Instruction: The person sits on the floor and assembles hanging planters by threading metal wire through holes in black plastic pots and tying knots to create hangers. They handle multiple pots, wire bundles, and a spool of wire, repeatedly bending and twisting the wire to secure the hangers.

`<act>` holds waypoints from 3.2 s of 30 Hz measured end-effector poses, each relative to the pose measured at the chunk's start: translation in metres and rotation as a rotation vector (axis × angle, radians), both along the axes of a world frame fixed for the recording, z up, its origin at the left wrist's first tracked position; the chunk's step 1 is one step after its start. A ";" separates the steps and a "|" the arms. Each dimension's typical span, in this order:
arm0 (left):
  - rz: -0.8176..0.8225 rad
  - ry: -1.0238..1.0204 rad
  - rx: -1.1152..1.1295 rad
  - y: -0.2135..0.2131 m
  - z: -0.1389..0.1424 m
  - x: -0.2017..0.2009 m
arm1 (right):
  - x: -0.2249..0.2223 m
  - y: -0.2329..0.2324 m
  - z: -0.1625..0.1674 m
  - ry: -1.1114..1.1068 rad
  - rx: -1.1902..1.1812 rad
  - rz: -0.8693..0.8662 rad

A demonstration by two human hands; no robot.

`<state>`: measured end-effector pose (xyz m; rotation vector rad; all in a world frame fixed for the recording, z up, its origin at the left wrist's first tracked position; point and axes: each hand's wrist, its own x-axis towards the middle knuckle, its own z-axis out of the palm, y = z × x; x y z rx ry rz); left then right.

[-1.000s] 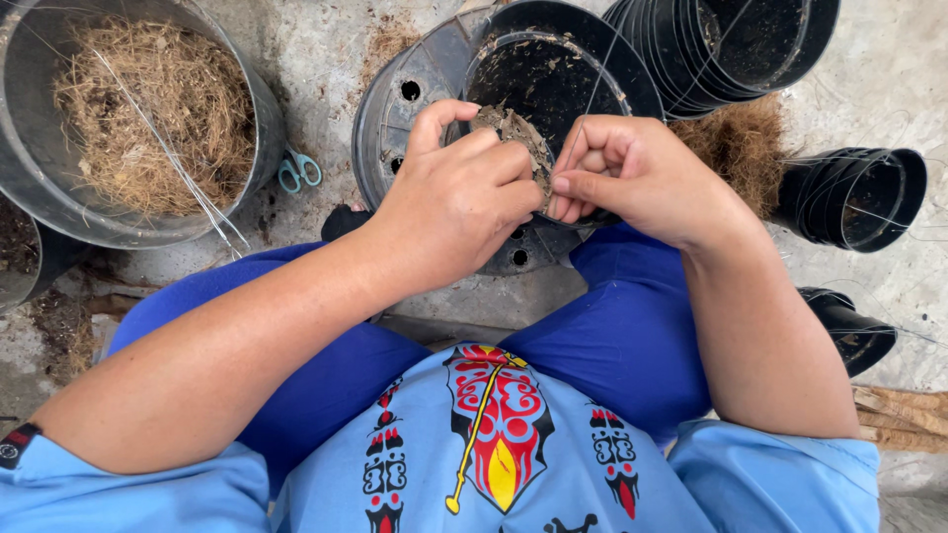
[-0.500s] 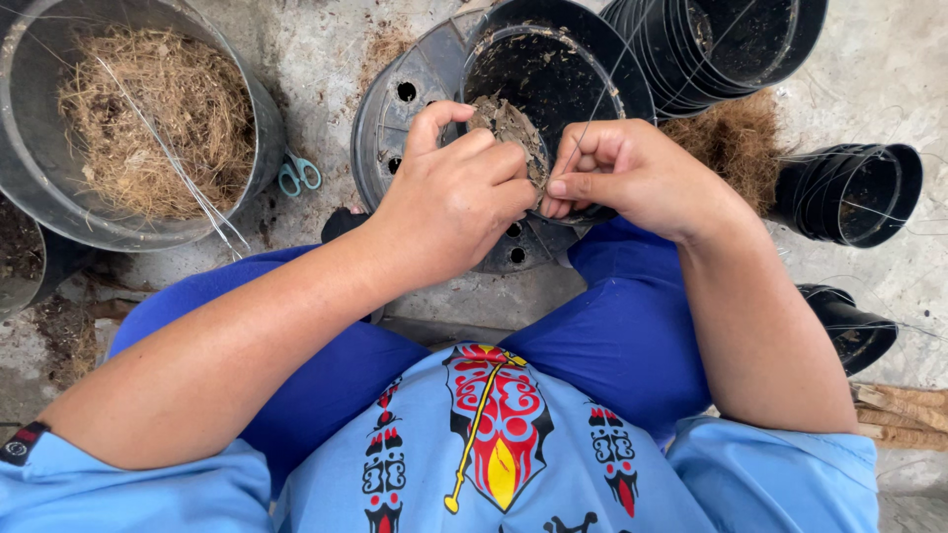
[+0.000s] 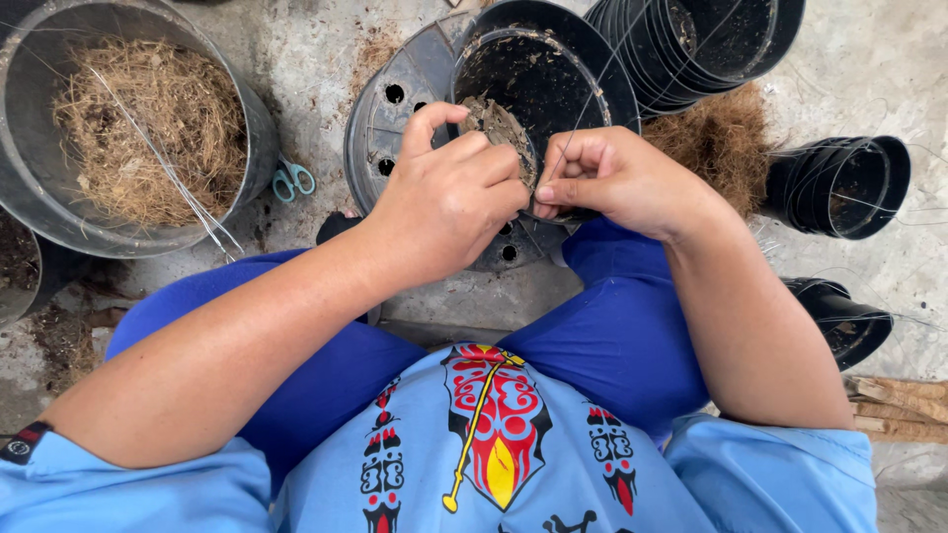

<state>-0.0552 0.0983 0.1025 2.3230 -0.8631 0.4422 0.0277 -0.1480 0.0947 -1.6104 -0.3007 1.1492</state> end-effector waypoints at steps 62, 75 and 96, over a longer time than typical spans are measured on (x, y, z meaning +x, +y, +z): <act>-0.018 0.351 0.004 -0.049 0.025 -0.013 | -0.041 -0.006 0.102 -0.902 0.196 -0.490; -0.022 0.361 -0.034 -0.043 0.020 -0.008 | -0.016 -0.015 0.092 -0.839 0.205 -0.373; -0.043 0.341 0.004 -0.052 0.027 -0.010 | -0.001 -0.003 0.120 -0.885 0.288 -0.556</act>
